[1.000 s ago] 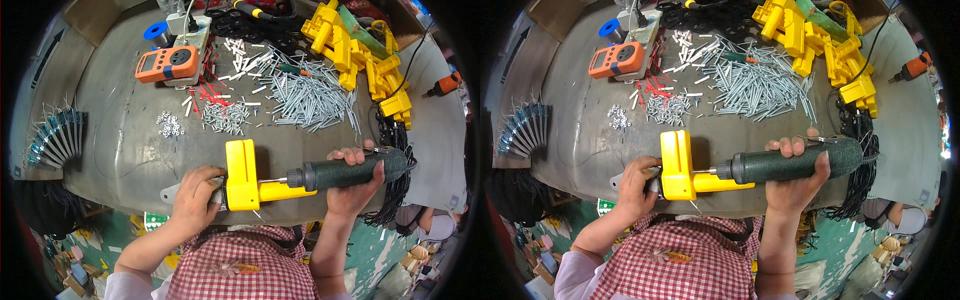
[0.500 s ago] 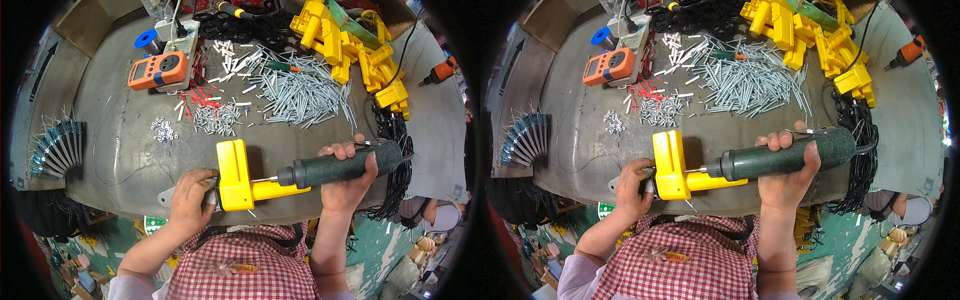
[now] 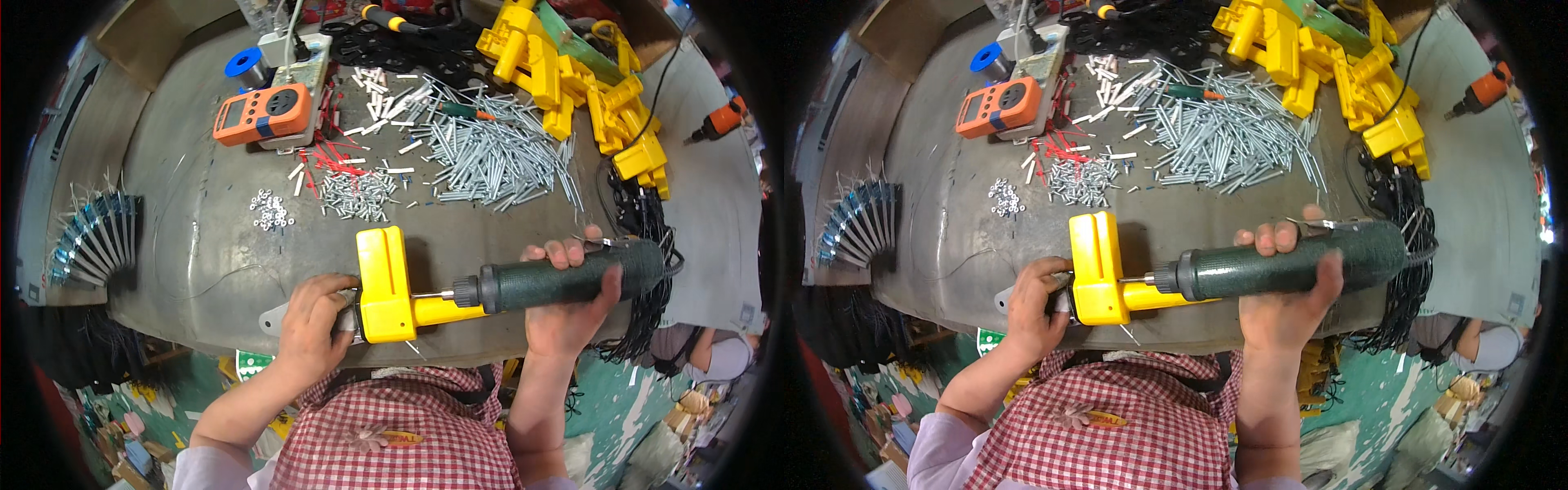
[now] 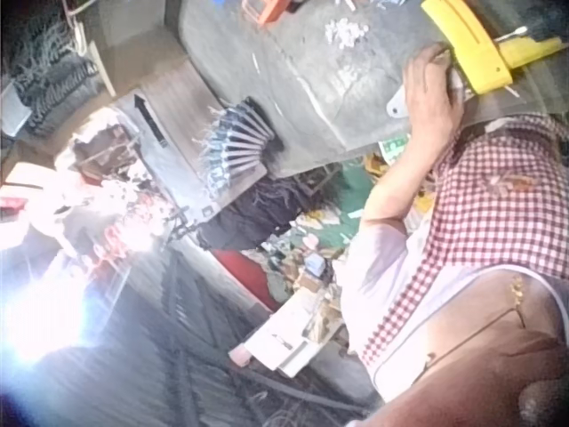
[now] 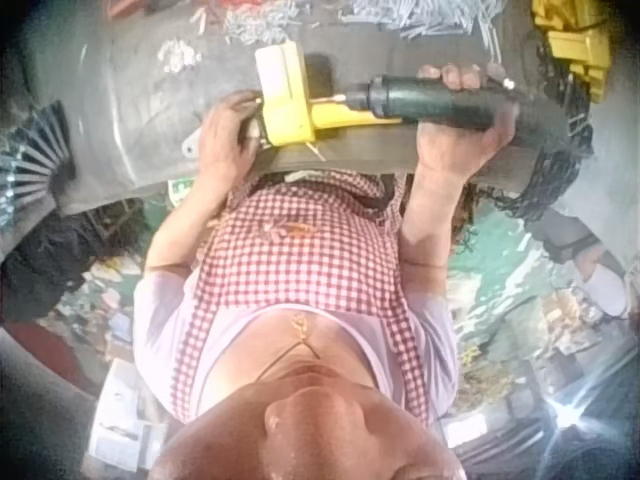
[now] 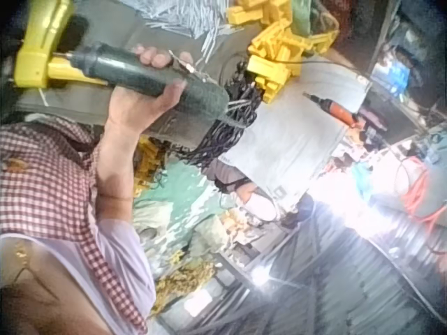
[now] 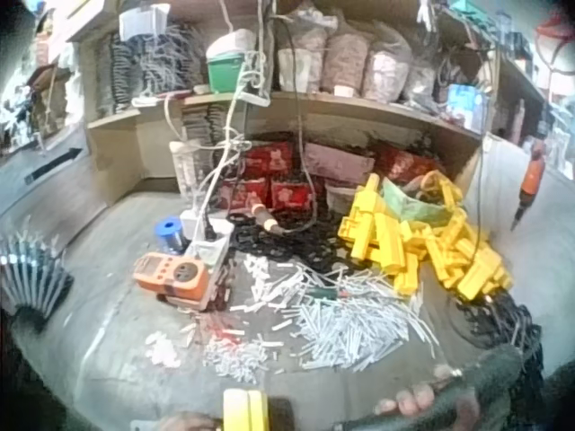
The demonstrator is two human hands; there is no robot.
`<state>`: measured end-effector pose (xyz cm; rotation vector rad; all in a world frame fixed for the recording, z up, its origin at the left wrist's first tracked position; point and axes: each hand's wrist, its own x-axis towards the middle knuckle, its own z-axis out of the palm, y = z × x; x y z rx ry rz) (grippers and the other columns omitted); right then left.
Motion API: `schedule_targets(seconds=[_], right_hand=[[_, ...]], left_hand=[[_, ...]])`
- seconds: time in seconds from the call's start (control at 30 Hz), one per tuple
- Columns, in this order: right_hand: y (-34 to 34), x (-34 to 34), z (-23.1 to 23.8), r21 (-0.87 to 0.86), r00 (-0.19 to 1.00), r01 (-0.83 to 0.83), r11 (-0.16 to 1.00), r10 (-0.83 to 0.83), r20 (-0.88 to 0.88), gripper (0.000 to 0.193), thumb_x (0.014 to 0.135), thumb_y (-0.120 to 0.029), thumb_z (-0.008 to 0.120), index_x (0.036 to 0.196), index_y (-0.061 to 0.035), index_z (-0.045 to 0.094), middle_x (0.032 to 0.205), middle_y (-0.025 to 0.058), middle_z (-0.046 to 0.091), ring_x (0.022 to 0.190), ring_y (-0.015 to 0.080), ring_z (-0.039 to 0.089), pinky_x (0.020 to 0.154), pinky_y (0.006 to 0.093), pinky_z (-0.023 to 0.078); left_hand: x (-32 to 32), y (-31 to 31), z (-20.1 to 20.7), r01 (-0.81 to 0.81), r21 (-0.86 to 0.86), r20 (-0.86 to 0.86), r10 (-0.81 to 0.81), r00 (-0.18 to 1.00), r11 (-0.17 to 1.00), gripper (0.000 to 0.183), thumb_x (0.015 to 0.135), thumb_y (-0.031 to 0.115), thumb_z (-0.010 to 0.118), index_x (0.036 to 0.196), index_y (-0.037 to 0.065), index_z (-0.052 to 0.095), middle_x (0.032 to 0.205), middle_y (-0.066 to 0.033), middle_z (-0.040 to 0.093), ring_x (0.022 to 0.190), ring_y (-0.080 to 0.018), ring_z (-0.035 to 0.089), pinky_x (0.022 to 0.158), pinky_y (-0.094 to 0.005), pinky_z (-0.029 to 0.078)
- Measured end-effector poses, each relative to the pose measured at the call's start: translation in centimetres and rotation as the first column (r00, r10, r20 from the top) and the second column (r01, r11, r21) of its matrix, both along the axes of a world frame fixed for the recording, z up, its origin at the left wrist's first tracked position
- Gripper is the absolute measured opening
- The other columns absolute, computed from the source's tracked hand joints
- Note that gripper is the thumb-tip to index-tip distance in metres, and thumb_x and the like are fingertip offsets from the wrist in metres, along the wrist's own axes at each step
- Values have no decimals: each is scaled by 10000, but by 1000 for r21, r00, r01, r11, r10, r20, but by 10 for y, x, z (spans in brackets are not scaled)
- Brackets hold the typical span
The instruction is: The person assembles components for an electronic device by soldering wires to a circuit board, screwing the circuit board into a yellow plastic housing, and attaching a metal grill to the housing. The person uses a soldering iron and an electric screwdriver to connect the components.
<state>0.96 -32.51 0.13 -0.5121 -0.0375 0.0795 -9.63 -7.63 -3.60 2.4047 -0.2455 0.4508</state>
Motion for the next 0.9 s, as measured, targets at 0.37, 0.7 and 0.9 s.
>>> schedule_targets(seconds=[0.37,0.7,0.9], right_hand=[[-6,6,-17,161,979,-154,975,129,156,794,810,-565,554,1359,-36,332,1049,44,500,1027,196,456,1001,470,288],[-1,7,-17,57,995,-95,994,94,17,566,864,-456,539,1276,-95,394,947,6,509,927,149,492,954,435,350],[7,10,-12,20,997,-74,997,73,38,347,880,-321,530,1147,-124,429,853,-13,505,865,133,505,908,377,389]], left_hand=[[0,1,2,10,-38,-25,-11,1000,999,436,589,-12,673,980,38,489,1091,-129,548,1004,-325,536,847,-419,428],[-1,1,4,17,-62,-23,-18,1000,998,459,536,-36,666,951,27,483,1098,-148,558,1009,-348,543,848,-437,435],[0,5,2,36,-92,-36,-40,999,995,463,549,-17,675,969,29,488,1104,-144,558,1024,-336,545,858,-428,439]])
